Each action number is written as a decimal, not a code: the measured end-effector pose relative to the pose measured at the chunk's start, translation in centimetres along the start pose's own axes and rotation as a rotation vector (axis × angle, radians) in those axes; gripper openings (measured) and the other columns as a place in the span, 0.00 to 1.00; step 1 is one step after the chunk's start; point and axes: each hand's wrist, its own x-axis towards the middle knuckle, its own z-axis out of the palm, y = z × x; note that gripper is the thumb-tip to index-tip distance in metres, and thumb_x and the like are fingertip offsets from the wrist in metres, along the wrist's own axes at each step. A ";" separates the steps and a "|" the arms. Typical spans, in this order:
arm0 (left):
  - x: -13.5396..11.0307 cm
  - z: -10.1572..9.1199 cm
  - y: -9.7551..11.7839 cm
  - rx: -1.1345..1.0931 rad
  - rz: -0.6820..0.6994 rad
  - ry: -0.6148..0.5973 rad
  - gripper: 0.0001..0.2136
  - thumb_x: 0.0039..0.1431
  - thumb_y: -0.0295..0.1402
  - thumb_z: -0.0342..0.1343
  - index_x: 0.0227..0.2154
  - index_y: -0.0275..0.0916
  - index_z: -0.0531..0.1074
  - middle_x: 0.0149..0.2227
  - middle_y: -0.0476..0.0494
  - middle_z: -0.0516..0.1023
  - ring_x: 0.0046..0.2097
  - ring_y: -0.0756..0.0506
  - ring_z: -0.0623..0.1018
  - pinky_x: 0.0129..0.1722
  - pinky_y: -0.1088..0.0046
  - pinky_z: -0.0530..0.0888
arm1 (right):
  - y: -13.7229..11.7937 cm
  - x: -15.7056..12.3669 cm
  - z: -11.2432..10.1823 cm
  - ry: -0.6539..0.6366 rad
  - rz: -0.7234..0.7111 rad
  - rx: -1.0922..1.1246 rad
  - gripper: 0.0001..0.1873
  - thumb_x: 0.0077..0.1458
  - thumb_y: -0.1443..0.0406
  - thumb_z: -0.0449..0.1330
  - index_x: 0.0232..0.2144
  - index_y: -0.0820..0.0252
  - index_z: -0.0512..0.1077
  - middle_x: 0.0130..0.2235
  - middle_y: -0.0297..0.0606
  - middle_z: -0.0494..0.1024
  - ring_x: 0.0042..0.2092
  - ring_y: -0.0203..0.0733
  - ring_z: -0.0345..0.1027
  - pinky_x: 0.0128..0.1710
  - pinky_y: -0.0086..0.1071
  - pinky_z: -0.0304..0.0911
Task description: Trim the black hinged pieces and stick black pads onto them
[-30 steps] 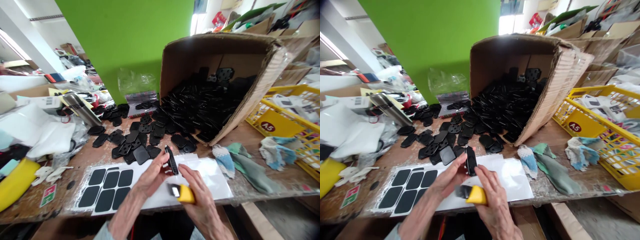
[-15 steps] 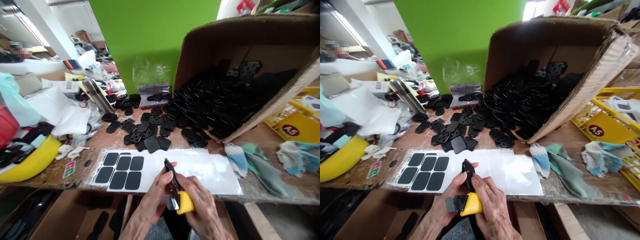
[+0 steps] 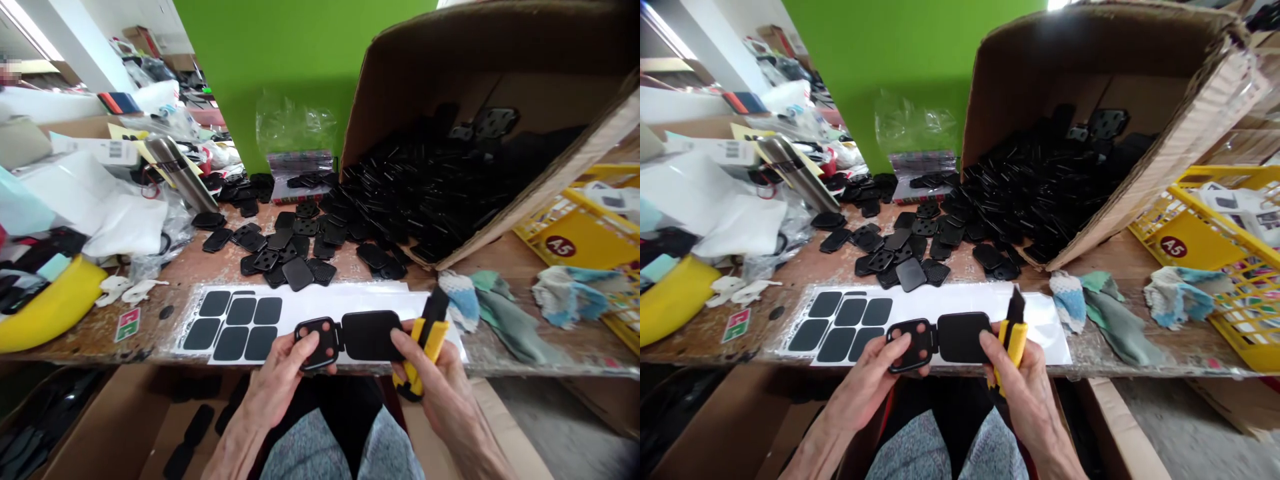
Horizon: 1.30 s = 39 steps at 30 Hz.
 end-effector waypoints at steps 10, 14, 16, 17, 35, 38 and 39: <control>0.1 -0.7 -0.8 -0.305 -0.031 -0.018 0.10 0.58 0.33 0.50 0.34 0.33 0.74 0.22 0.45 0.73 0.22 0.49 0.71 0.31 0.69 0.68 | 0.7 0.1 -0.5 -0.202 0.171 0.407 0.13 0.46 0.60 0.64 0.33 0.59 0.67 0.24 0.26 0.61 0.19 0.25 0.53 0.18 0.23 0.50; 0.3 -1.3 -1.0 -0.362 -0.015 -0.079 0.12 0.59 0.34 0.47 0.40 0.35 0.72 0.26 0.45 0.73 0.25 0.49 0.71 0.32 0.68 0.67 | 1.3 0.2 -0.4 -0.243 0.168 0.382 0.12 0.49 0.60 0.61 0.35 0.59 0.66 0.23 0.25 0.60 0.18 0.24 0.54 0.20 0.25 0.49; 0.3 -1.5 -1.0 -0.470 0.024 -0.117 0.15 0.59 0.35 0.47 0.47 0.41 0.69 0.31 0.45 0.74 0.27 0.48 0.72 0.33 0.66 0.67 | 1.5 0.2 -0.1 -0.230 0.185 0.377 0.12 0.49 0.60 0.62 0.35 0.58 0.65 0.22 0.24 0.59 0.17 0.25 0.54 0.20 0.24 0.47; 0.3 -1.6 -1.0 -0.530 0.049 -0.150 0.16 0.58 0.36 0.48 0.49 0.45 0.66 0.35 0.45 0.75 0.28 0.47 0.72 0.33 0.65 0.67 | 1.6 0.2 0.0 -0.212 0.201 0.380 0.13 0.48 0.60 0.62 0.35 0.58 0.65 0.21 0.23 0.59 0.17 0.25 0.54 0.19 0.24 0.46; 1.4 -1.4 -0.6 -0.725 0.093 0.003 0.20 0.59 0.44 0.46 0.51 0.40 0.65 0.45 0.41 0.75 0.46 0.45 0.73 0.44 0.66 0.71 | 2.5 -1.1 3.0 -0.083 0.197 0.410 0.15 0.47 0.58 0.62 0.34 0.58 0.64 0.20 0.23 0.58 0.17 0.26 0.52 0.19 0.24 0.43; 1.3 -1.0 -0.9 -0.686 0.099 0.006 0.18 0.60 0.37 0.47 0.53 0.42 0.63 0.45 0.42 0.74 0.47 0.46 0.72 0.48 0.66 0.68 | 2.4 -1.4 3.5 -0.098 0.168 0.363 0.15 0.48 0.57 0.61 0.34 0.58 0.64 0.19 0.22 0.57 0.17 0.26 0.51 0.20 0.24 0.43; 1.3 -0.8 -0.9 -0.665 0.097 0.013 0.18 0.60 0.36 0.48 0.53 0.43 0.62 0.45 0.43 0.74 0.46 0.47 0.73 0.49 0.66 0.67 | 2.4 -1.5 3.6 -0.108 0.166 0.354 0.14 0.48 0.57 0.61 0.34 0.58 0.64 0.19 0.22 0.57 0.17 0.26 0.51 0.19 0.24 0.43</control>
